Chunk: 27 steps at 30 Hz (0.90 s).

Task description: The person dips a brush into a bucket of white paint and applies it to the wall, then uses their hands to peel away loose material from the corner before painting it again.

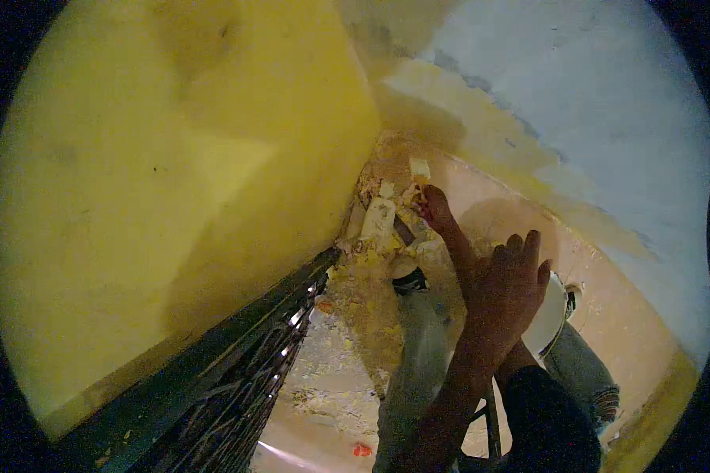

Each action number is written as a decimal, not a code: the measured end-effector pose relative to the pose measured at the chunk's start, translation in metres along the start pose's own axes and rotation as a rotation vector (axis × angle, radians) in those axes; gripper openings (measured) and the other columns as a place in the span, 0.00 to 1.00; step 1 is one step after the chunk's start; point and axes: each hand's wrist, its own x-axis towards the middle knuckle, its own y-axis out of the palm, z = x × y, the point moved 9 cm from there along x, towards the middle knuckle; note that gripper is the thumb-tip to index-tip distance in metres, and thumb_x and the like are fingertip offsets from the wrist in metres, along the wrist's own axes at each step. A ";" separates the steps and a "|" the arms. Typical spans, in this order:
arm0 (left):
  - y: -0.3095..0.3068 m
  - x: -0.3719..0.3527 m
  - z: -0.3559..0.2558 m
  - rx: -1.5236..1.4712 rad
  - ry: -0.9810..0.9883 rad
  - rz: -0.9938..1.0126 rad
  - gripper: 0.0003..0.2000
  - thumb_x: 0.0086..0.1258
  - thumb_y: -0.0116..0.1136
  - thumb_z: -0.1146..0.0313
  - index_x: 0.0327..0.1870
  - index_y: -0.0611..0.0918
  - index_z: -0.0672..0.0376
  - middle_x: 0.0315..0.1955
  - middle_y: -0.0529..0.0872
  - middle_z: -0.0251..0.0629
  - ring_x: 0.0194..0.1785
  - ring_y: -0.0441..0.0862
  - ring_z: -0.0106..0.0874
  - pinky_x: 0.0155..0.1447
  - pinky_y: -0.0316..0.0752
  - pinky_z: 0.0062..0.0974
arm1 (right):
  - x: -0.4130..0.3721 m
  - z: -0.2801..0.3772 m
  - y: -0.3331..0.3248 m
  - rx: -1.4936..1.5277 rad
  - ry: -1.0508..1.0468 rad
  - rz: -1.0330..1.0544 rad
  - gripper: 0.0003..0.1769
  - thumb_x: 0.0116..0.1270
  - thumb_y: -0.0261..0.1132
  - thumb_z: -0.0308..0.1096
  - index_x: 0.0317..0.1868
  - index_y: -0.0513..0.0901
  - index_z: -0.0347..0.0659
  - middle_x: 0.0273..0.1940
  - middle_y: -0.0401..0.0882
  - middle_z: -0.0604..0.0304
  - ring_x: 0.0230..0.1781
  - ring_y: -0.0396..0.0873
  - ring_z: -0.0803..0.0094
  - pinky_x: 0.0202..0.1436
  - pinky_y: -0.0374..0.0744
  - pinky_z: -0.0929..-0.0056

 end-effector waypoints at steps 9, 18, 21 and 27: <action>-0.016 -0.011 -0.005 -0.003 0.021 -0.222 0.20 0.66 0.57 0.58 0.50 0.75 0.65 0.37 0.81 0.50 0.41 0.82 0.46 0.47 0.77 0.43 | 0.156 -0.026 0.012 0.590 -0.028 0.105 0.12 0.68 0.57 0.44 0.40 0.75 0.45 0.28 0.78 0.59 0.21 0.75 0.65 0.19 0.73 0.71; -0.023 -0.012 -0.008 -0.003 0.022 -0.192 0.19 0.67 0.57 0.58 0.51 0.75 0.64 0.37 0.81 0.49 0.41 0.82 0.45 0.46 0.78 0.42 | 0.015 0.048 0.093 -0.090 -0.318 -0.292 0.08 0.65 0.60 0.37 0.38 0.76 0.43 0.25 0.77 0.59 0.21 0.74 0.61 0.22 0.74 0.63; -0.028 -0.007 -0.008 -0.038 -0.030 -0.079 0.19 0.67 0.57 0.58 0.51 0.75 0.64 0.36 0.81 0.49 0.41 0.82 0.45 0.46 0.78 0.41 | -0.003 0.096 0.113 -1.047 -0.610 -0.413 0.08 0.66 0.59 0.37 0.38 0.76 0.41 0.25 0.77 0.59 0.21 0.75 0.60 0.24 0.75 0.62; -0.014 -0.008 -0.001 0.003 -0.007 -0.091 0.19 0.67 0.56 0.59 0.52 0.77 0.66 0.37 0.82 0.49 0.41 0.82 0.43 0.49 0.76 0.39 | 0.029 0.105 0.076 -0.590 -0.636 -0.191 0.12 0.70 0.56 0.41 0.44 0.75 0.42 0.27 0.78 0.60 0.22 0.74 0.65 0.26 0.76 0.65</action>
